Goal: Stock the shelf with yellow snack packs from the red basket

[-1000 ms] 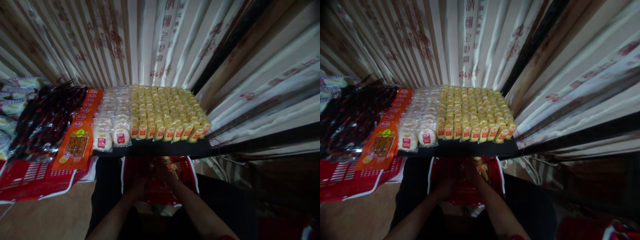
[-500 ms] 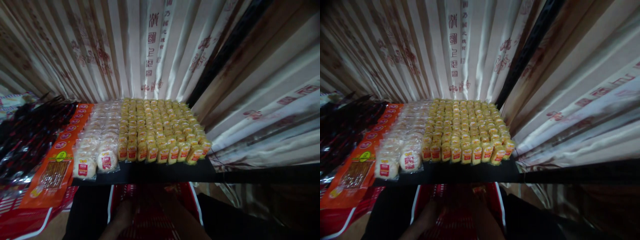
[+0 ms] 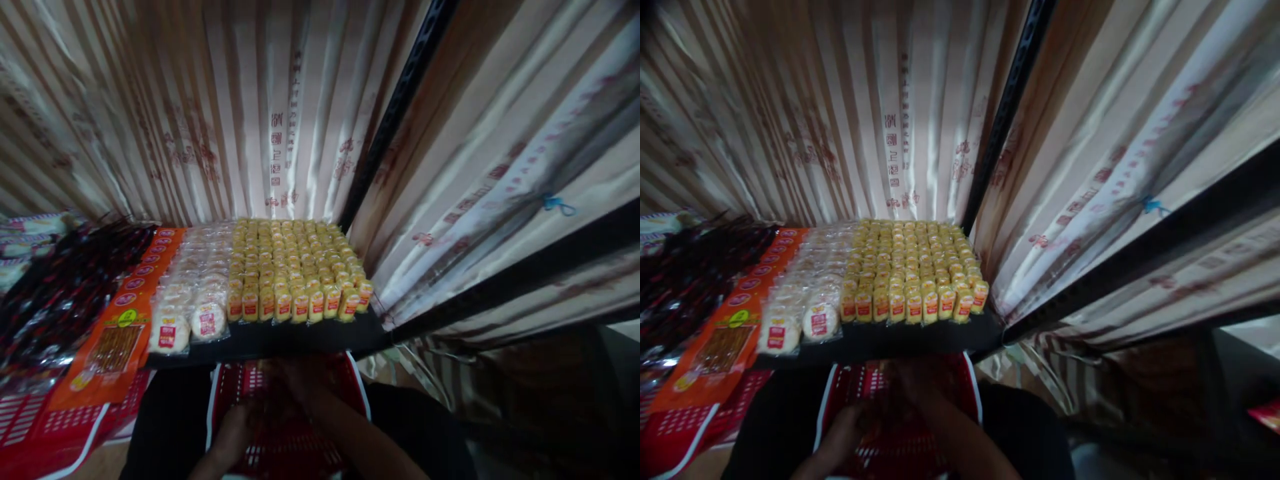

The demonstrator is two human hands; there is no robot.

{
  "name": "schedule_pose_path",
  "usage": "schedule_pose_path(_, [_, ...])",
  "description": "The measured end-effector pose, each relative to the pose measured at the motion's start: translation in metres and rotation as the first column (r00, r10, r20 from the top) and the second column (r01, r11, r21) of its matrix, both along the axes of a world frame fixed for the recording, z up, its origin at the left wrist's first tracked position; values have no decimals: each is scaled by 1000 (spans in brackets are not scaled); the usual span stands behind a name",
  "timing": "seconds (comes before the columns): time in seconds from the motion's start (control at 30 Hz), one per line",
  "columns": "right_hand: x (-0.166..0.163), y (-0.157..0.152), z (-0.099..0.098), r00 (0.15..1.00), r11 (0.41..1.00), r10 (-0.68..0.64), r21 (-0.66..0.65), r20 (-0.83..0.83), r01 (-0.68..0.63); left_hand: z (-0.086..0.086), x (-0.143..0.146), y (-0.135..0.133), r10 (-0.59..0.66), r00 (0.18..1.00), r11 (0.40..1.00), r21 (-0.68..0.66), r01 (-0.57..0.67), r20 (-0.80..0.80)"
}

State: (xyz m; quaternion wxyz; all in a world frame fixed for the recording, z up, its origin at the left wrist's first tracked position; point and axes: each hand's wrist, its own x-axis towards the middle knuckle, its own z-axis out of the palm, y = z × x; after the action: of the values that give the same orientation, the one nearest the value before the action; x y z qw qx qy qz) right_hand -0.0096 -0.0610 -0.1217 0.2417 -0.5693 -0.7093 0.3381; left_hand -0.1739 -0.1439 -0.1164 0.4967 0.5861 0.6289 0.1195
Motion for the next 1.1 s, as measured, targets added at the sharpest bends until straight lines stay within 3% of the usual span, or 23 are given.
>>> schedule_pose_path(0.1, [6,-7,18,985,994,110,-33,136,-106,15,4,-3,133,989,990,52,-130,-61])
schedule_pose_path(0.2, [14,-22,40,976,986,143,-105,164,-127,27,15,-6,237,971,968,89,-234,-18])
schedule_pose_path(0.33, [26,-49,59,996,993,74,-91,-47,-78,36,38,-14,273,955,956,76,-282,115])
schedule_pose_path(0.47, [33,-67,65,983,995,-16,-98,-185,-2,47,55,-21,300,947,936,156,-315,112])
schedule_pose_path(0.57, [33,-74,69,970,991,-13,-130,-243,-19,58,57,-23,334,934,915,193,-353,126])
schedule_pose_path(0.67, [29,-75,75,951,994,35,-92,-307,-66,70,51,-22,373,908,887,214,-409,189])
schedule_pose_path(0.83, [17,-70,89,970,1000,-19,18,-242,24,83,41,-15,364,886,847,293,-443,287])
schedule_pose_path(1.1, [-9,-48,116,974,988,-61,126,-220,91,108,35,3,431,844,721,441,-535,319])
